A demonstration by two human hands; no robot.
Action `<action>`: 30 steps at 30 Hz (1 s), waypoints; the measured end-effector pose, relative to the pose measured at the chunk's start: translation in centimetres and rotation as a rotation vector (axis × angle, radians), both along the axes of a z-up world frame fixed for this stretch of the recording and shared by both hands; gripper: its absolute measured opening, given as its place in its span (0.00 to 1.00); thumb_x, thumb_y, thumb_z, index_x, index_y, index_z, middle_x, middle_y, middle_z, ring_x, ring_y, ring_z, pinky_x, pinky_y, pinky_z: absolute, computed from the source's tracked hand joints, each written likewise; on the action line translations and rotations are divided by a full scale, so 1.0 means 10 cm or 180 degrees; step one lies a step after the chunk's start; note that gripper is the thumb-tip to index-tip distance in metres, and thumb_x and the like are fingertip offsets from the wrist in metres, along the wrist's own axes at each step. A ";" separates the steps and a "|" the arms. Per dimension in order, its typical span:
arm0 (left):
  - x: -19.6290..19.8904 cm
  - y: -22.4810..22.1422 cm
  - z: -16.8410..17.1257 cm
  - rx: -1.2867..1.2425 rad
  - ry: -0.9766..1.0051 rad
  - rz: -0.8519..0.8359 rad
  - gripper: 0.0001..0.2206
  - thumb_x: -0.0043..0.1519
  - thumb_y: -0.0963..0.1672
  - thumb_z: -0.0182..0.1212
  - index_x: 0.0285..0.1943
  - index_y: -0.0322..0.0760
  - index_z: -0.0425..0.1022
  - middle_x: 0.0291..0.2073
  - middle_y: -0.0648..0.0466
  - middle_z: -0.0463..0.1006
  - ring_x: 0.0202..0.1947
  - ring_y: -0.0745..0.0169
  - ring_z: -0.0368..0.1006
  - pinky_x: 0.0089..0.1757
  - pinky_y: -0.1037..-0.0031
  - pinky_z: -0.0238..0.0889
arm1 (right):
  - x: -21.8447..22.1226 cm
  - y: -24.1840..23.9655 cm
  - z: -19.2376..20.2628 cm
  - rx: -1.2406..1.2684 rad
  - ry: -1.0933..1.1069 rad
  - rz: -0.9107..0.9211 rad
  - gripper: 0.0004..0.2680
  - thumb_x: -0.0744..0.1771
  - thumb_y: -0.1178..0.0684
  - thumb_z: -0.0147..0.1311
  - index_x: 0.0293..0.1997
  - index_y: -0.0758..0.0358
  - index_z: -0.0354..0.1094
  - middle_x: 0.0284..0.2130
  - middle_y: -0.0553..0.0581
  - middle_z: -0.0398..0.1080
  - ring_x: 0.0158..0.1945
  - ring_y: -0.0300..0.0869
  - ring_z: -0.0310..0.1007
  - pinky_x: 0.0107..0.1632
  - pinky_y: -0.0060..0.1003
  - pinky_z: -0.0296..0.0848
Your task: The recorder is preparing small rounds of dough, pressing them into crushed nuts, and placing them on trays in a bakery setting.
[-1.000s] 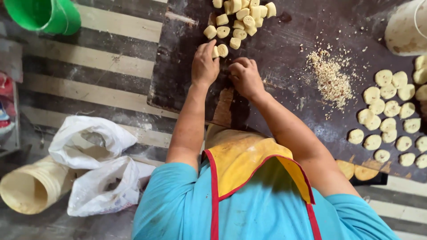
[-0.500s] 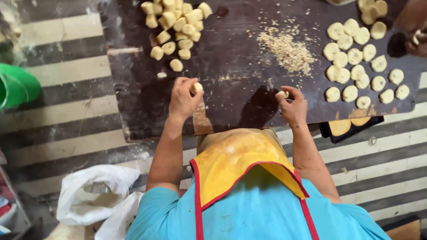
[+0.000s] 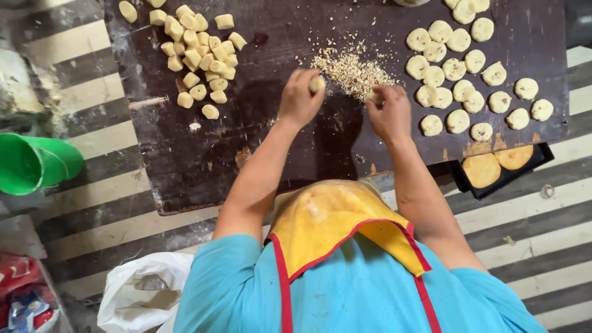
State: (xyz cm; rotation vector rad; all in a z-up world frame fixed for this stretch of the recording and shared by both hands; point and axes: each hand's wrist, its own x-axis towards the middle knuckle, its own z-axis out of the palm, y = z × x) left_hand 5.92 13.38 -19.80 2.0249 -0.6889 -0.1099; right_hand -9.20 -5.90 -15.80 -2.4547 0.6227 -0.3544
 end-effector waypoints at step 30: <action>-0.36 -0.02 -0.16 0.2745 0.0241 -0.0001 0.41 0.64 0.61 0.50 0.82 0.46 0.40 0.77 0.45 0.41 0.75 0.36 0.33 0.62 0.38 0.39 | -0.35 0.12 -0.41 -0.1150 0.1088 0.0347 0.29 0.69 0.34 0.49 0.75 0.63 0.51 0.69 0.63 0.53 0.71 0.58 0.45 0.66 0.61 0.42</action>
